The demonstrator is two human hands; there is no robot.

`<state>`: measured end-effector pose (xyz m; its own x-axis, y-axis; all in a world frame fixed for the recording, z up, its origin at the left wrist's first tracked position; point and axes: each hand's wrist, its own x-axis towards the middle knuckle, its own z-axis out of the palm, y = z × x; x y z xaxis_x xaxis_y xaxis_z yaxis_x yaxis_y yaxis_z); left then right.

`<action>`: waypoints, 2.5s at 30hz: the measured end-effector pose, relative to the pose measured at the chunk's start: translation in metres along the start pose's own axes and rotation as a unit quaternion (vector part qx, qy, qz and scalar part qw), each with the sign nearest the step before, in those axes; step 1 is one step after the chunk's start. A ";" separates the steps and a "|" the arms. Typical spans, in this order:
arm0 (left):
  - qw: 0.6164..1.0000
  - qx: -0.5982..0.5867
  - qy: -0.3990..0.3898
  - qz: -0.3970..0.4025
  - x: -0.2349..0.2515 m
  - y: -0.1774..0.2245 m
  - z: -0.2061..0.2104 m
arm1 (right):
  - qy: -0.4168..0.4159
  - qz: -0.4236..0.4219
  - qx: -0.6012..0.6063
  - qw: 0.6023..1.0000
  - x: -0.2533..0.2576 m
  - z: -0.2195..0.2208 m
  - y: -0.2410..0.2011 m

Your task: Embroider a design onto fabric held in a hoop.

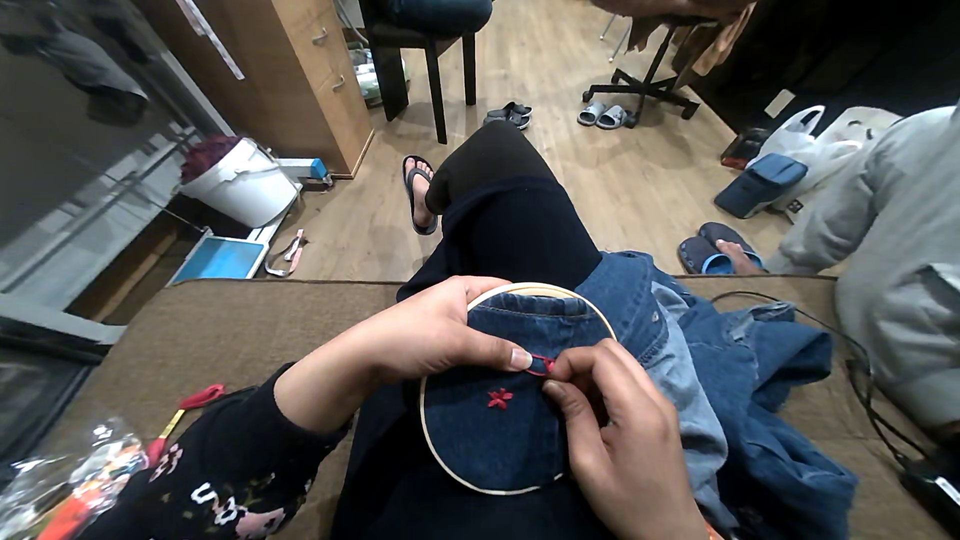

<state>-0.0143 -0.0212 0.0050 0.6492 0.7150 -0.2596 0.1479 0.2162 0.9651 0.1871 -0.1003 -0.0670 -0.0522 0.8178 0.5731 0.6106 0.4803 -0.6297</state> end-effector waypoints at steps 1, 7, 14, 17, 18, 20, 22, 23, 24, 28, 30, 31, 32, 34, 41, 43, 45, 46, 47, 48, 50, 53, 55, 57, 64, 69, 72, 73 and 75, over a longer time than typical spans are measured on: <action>1.000 -0.001 0.001 0.000 0.000 0.000 0.000 | 0.002 0.001 0.003 1.000 0.000 0.000 0.000; 1.000 0.004 -0.006 0.005 0.000 0.000 0.000 | 0.005 0.004 0.020 1.000 0.000 0.001 0.000; 1.000 0.009 -0.001 0.006 -0.001 -0.001 0.000 | 0.008 0.009 0.049 0.999 0.000 0.000 0.000; 1.000 0.010 0.000 0.006 -0.001 -0.001 0.000 | 0.006 0.012 0.056 0.998 0.000 0.000 0.000; 1.000 0.012 0.000 0.008 -0.001 -0.001 0.000 | 0.005 0.014 0.060 0.998 -0.001 0.000 0.000; 1.000 0.020 0.004 0.008 -0.001 -0.001 0.001 | 0.003 0.024 0.074 0.997 -0.001 -0.001 -0.001; 0.999 0.037 0.012 0.008 -0.001 -0.001 0.001 | 0.002 0.034 0.089 0.995 -0.001 -0.002 -0.004; 0.999 0.044 0.015 0.010 -0.001 -0.001 0.001 | 0.000 0.037 0.097 0.995 -0.001 -0.003 -0.006; 0.999 0.048 0.016 0.014 -0.001 -0.002 0.001 | -0.004 0.035 0.105 0.994 0.000 -0.005 -0.009; 0.998 0.057 0.018 0.020 -0.002 -0.001 0.002 | -0.024 -0.016 0.020 0.999 0.008 -0.015 -0.015; 0.998 0.064 0.019 0.020 -0.002 0.000 0.004 | -0.031 -0.049 -0.041 0.997 0.015 -0.016 -0.015; 0.997 0.068 0.021 0.021 -0.002 0.000 0.004 | -0.038 -0.060 -0.056 0.996 0.019 -0.016 -0.016; 0.997 0.072 0.024 0.024 -0.001 0.000 0.004 | -0.047 -0.068 -0.064 0.994 0.023 -0.017 -0.017; 0.996 0.083 0.022 0.023 -0.001 0.001 0.003 | -0.072 -0.079 -0.061 0.992 0.030 -0.020 -0.018; 0.996 0.077 0.009 0.038 -0.003 0.001 0.000 | -0.151 -0.144 -0.041 0.977 0.055 -0.027 -0.019; 0.997 0.066 0.005 0.038 -0.004 0.001 0.000 | -0.151 -0.149 -0.018 0.977 0.059 -0.026 -0.019; 0.998 0.049 0.002 0.035 -0.004 0.003 0.000 | -0.152 -0.134 0.009 0.979 0.063 -0.025 -0.020; 0.999 0.039 0.002 0.033 -0.004 0.003 0.001 | -0.154 -0.120 0.024 0.981 0.064 -0.025 -0.020; 0.999 0.028 0.001 0.033 -0.004 0.003 0.001 | -0.157 -0.104 0.040 0.981 0.066 -0.025 -0.021; 0.999 0.020 -0.001 0.036 -0.004 0.003 0.000 | -0.164 -0.089 0.061 0.981 0.068 -0.026 -0.022; 0.999 0.019 -0.003 0.041 -0.002 0.001 0.001 | -0.184 -0.064 0.126 0.973 0.074 -0.031 -0.024; 0.998 0.034 -0.010 0.051 -0.002 0.003 0.005 | -0.217 -0.052 0.207 0.953 0.085 -0.037 -0.032; 0.997 0.048 -0.011 0.061 -0.003 0.004 0.006 | -0.241 -0.036 0.230 0.942 0.093 -0.040 -0.034; 0.997 0.041 -0.024 0.061 -0.003 0.004 0.004 | -0.258 -0.031 0.225 0.939 0.101 -0.043 -0.033; 0.997 0.039 -0.017 0.062 -0.004 0.004 0.003 | -0.290 -0.067 0.201 0.933 0.117 -0.048 -0.045; 0.997 0.031 -0.035 0.064 -0.006 0.004 0.000 | -0.291 -0.047 0.223 0.929 0.129 -0.046 -0.048; 0.996 0.043 -0.044 0.061 -0.004 0.003 -0.002 | -0.294 -0.018 0.261 0.920 0.132 -0.045 -0.048; 0.996 0.046 -0.049 0.066 -0.003 0.002 -0.003 | -0.293 -0.010 0.272 0.917 0.133 -0.045 -0.049; 0.995 0.045 -0.057 0.075 -0.002 0.001 -0.004 | -0.290 -0.001 0.293 0.911 0.136 -0.044 -0.049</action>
<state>-0.0182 -0.0197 0.0062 0.7483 0.6537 -0.1128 0.1062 0.0498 0.9931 0.1843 -0.0265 0.0648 -0.5661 0.7648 0.3075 0.0930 0.4299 -0.8981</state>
